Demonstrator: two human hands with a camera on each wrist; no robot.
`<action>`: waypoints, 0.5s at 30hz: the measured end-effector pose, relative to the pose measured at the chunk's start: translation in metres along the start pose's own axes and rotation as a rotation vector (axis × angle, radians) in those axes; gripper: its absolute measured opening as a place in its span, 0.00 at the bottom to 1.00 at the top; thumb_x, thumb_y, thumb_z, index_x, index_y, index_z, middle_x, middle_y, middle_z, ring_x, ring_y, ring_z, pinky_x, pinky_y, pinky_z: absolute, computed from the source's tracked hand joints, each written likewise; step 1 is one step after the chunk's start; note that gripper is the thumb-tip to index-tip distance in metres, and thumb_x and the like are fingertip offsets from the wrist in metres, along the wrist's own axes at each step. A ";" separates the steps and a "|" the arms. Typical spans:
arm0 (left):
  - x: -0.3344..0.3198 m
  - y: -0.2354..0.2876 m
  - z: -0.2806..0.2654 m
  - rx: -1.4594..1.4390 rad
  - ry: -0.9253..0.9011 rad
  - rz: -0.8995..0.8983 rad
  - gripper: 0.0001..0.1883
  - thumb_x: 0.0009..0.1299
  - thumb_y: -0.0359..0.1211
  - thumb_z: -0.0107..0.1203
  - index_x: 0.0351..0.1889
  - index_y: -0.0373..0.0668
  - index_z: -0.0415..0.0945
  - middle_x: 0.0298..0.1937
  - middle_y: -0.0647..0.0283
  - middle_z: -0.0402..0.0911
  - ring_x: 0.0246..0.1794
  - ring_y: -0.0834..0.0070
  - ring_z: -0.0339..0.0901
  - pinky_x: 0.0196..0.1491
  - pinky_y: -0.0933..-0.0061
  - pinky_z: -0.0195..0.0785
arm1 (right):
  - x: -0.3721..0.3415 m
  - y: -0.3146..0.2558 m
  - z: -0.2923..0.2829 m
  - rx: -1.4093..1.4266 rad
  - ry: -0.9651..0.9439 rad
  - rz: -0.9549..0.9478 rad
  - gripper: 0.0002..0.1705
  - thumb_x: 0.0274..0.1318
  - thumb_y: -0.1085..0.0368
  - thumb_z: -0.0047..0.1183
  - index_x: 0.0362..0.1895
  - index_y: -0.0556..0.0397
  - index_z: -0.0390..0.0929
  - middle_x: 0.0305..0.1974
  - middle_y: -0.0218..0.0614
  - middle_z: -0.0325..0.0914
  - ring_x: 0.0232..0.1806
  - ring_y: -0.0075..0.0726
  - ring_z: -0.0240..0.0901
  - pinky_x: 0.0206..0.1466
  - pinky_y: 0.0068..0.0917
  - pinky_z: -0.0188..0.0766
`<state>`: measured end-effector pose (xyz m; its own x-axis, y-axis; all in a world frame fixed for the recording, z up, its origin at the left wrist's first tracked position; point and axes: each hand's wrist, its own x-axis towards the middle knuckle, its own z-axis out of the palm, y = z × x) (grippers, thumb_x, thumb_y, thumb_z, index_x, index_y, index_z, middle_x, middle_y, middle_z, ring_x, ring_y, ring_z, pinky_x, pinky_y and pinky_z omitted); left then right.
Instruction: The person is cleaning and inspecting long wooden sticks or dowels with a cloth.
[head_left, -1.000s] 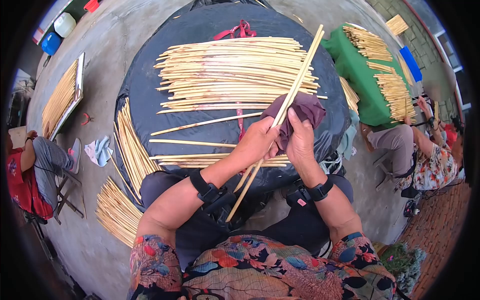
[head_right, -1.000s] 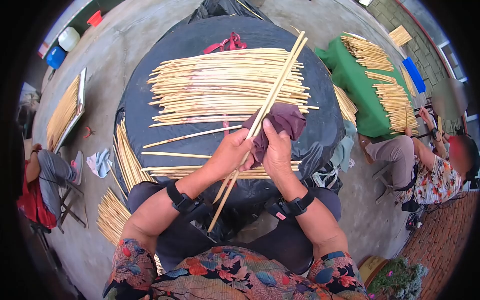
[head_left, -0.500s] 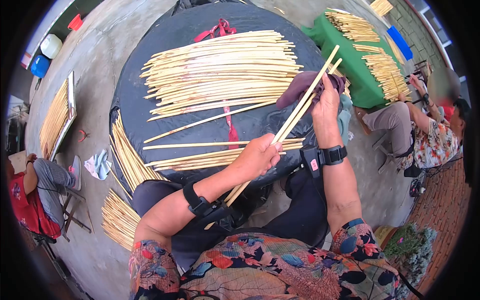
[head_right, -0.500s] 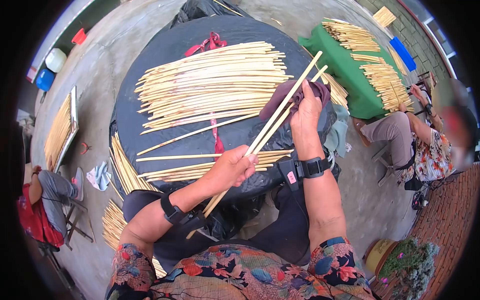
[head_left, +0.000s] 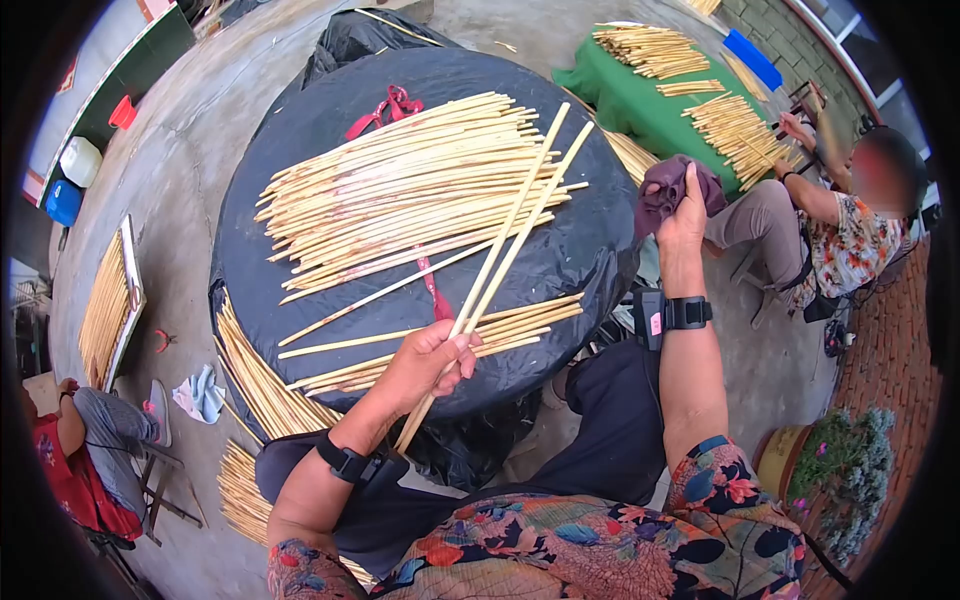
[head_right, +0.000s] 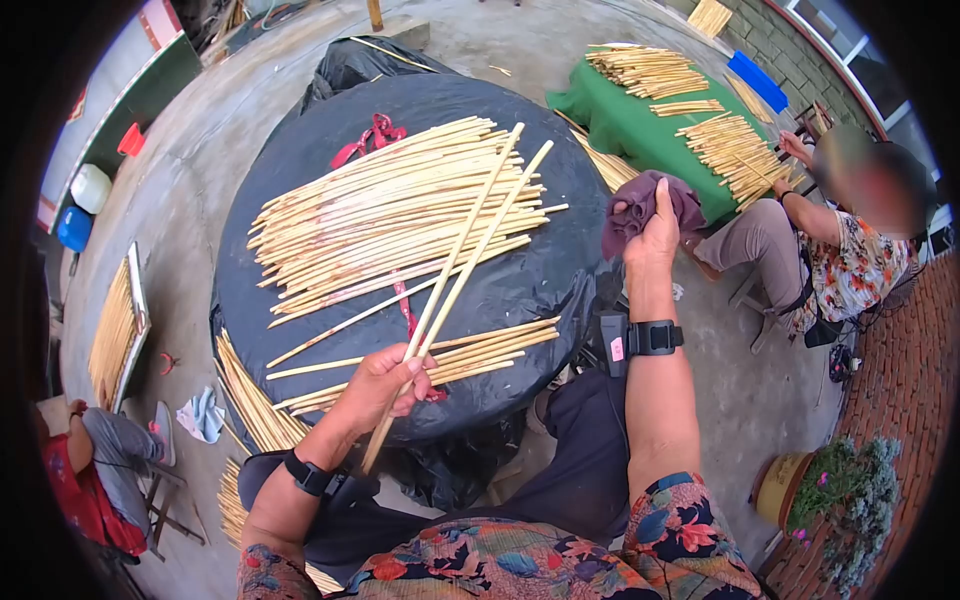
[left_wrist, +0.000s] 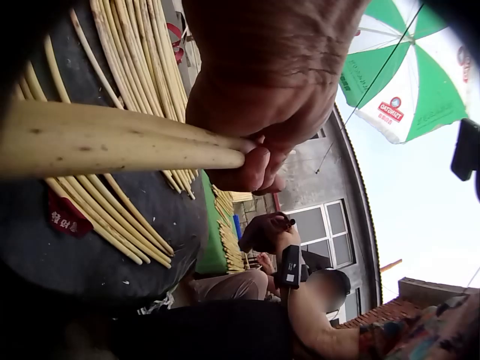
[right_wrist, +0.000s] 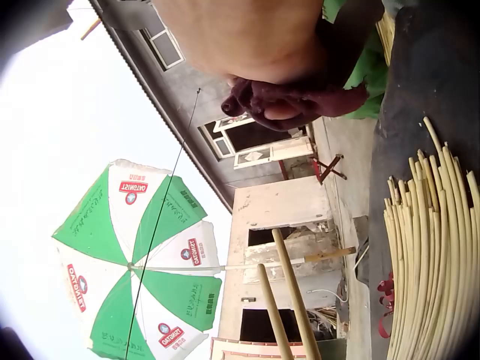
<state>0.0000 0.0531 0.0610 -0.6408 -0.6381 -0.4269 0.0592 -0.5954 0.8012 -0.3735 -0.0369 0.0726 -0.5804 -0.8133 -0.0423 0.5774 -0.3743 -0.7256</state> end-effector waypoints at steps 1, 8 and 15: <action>0.004 0.002 -0.001 0.005 -0.010 0.008 0.10 0.70 0.34 0.40 0.41 0.37 0.69 0.21 0.67 0.69 0.13 0.87 0.56 0.15 0.87 0.50 | -0.010 0.006 0.016 -0.003 -0.087 0.031 0.13 0.57 0.56 0.45 0.32 0.53 0.70 0.26 0.34 0.74 0.22 0.33 0.71 0.21 0.27 0.69; 0.021 0.019 -0.007 0.056 0.141 0.237 0.17 0.69 0.31 0.39 0.55 0.38 0.63 0.23 0.69 0.66 0.17 0.86 0.59 0.18 0.86 0.53 | -0.069 0.044 0.071 -0.032 -0.275 0.226 0.23 0.59 0.47 0.37 0.44 0.53 0.68 0.35 0.35 0.75 0.33 0.32 0.73 0.30 0.30 0.72; 0.040 0.027 -0.015 1.281 0.712 0.687 0.21 0.64 0.26 0.42 0.57 0.43 0.60 0.33 0.56 0.68 0.28 0.58 0.70 0.32 0.63 0.65 | -0.145 0.095 0.079 -0.302 -0.551 0.382 0.26 0.60 0.45 0.35 0.45 0.56 0.67 0.37 0.30 0.70 0.37 0.22 0.66 0.43 0.17 0.62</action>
<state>-0.0128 0.0038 0.0593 -0.2760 -0.9006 0.3358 -0.7077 0.4268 0.5630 -0.1887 0.0104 0.0639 0.0486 -0.9982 -0.0360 0.4522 0.0541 -0.8903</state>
